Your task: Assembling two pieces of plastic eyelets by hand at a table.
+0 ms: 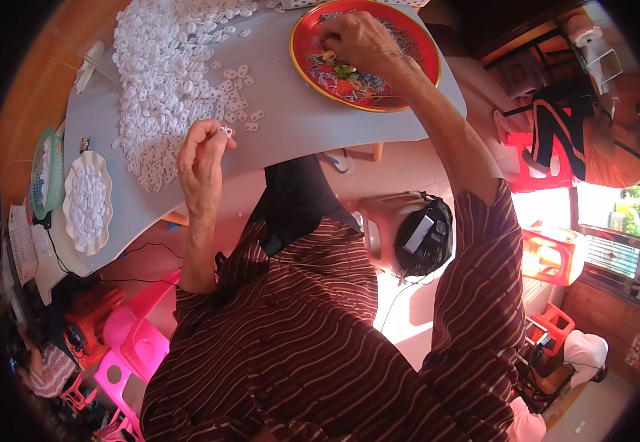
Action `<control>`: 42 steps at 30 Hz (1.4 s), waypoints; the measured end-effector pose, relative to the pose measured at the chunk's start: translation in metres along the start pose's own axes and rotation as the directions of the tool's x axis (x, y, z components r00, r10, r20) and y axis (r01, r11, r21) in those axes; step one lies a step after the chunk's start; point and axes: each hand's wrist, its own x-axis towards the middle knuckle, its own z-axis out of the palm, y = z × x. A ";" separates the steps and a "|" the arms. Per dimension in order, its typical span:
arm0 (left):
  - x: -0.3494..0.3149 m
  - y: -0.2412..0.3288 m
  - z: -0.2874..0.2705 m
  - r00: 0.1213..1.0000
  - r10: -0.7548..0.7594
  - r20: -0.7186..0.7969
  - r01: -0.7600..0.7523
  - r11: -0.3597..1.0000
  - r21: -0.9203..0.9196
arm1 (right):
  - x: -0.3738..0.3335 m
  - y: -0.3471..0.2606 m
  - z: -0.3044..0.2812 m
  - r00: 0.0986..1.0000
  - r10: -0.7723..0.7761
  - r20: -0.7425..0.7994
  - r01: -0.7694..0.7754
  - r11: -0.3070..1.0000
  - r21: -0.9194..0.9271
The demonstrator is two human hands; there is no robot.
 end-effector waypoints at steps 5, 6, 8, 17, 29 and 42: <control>0.000 0.001 0.001 1.000 0.025 0.008 -0.026 0.999 0.030 | 0.011 -0.005 -0.006 0.995 -0.092 -0.027 0.095 0.989 0.116; 0.000 0.001 0.000 1.000 0.001 -0.002 -0.001 1.000 0.020 | 0.011 -0.008 -0.002 0.997 -0.078 0.001 0.078 0.994 0.081; 0.000 -0.001 0.001 1.000 0.028 0.011 -0.028 0.999 0.032 | 0.011 -0.007 0.006 0.998 -0.060 0.025 0.059 0.997 0.043; 0.000 -0.002 0.001 0.999 0.044 0.013 -0.044 0.998 0.047 | 0.021 -0.027 -0.023 0.977 0.117 0.175 -0.082 0.977 -0.199; 0.000 -0.001 0.002 0.998 0.061 0.015 -0.062 0.997 0.036 | 0.021 -0.029 -0.028 0.969 -0.027 0.245 0.039 0.998 -0.045; 0.001 0.005 0.004 0.999 0.032 0.037 -0.034 0.999 0.035 | 0.010 0.003 -0.003 0.948 -0.316 -0.020 0.300 0.917 -0.264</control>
